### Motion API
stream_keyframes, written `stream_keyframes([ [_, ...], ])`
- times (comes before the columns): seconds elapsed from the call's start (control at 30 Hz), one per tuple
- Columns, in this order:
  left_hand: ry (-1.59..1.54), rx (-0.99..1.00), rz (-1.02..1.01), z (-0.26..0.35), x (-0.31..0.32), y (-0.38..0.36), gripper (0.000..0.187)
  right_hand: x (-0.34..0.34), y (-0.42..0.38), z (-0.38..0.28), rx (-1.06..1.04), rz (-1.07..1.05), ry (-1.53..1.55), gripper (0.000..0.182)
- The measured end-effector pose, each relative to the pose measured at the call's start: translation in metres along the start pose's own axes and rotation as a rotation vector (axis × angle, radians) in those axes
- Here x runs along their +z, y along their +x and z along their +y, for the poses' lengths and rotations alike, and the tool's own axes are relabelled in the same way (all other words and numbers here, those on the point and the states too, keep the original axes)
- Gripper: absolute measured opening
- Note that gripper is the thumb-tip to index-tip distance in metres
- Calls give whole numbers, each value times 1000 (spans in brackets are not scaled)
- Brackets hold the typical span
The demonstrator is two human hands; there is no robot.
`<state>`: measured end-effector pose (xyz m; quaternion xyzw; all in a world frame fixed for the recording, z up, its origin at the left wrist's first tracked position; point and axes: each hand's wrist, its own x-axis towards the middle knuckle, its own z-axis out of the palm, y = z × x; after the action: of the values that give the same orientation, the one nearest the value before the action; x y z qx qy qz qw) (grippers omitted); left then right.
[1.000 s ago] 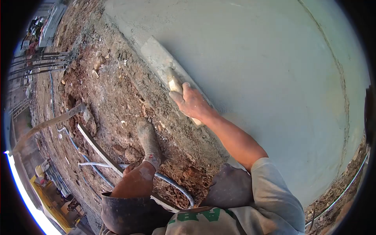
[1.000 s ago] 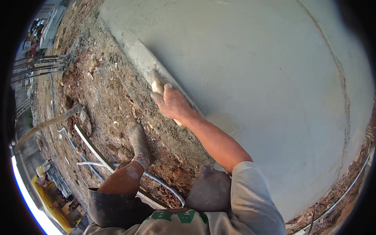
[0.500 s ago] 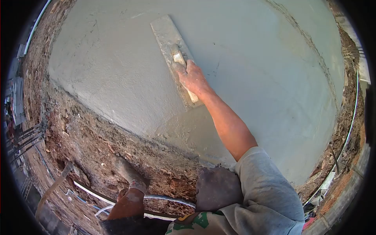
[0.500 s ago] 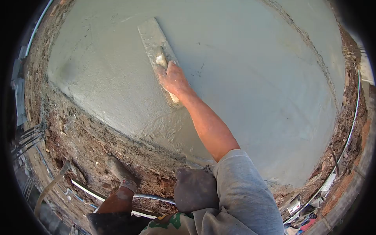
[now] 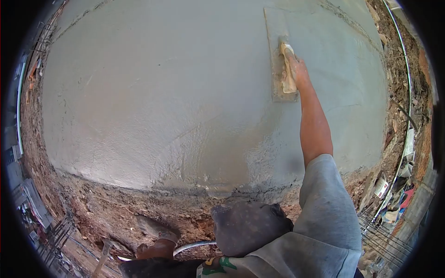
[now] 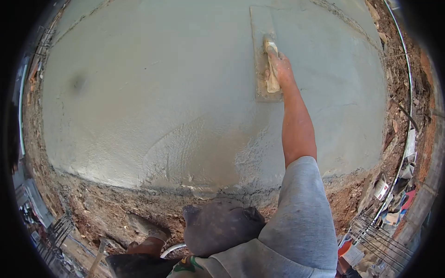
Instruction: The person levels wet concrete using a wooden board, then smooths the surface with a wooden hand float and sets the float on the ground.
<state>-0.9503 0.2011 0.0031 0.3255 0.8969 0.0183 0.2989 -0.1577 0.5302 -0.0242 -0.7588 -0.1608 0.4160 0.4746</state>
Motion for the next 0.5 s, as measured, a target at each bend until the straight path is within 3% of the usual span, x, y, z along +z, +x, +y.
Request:
stream_keyframes([
  [0.2, 221, 118, -95, -23, -56, -6, 34, -187, -25, 63, 56, 275, 116, 46],
  [0.27, 327, 244, -173, -18, -68, -11, 33, -191, -77, 66, 72, 362, 107, 46],
  [0.33, 542, 505, -302, -8, -74, -11, 31, -174, -128, 70, -1, 169, 44, 52],
  [0.4, 471, 447, -249, 1, -60, -6, 30, -95, -188, 50, 33, 28, -163, 57],
  [0.43, 248, 282, -89, 6, -48, -8, 26, -57, -209, 47, 60, -139, -253, 64],
  [0.5, 243, 257, -99, 37, -44, -11, 27, 12, -238, 50, 51, -596, -503, 60],
])
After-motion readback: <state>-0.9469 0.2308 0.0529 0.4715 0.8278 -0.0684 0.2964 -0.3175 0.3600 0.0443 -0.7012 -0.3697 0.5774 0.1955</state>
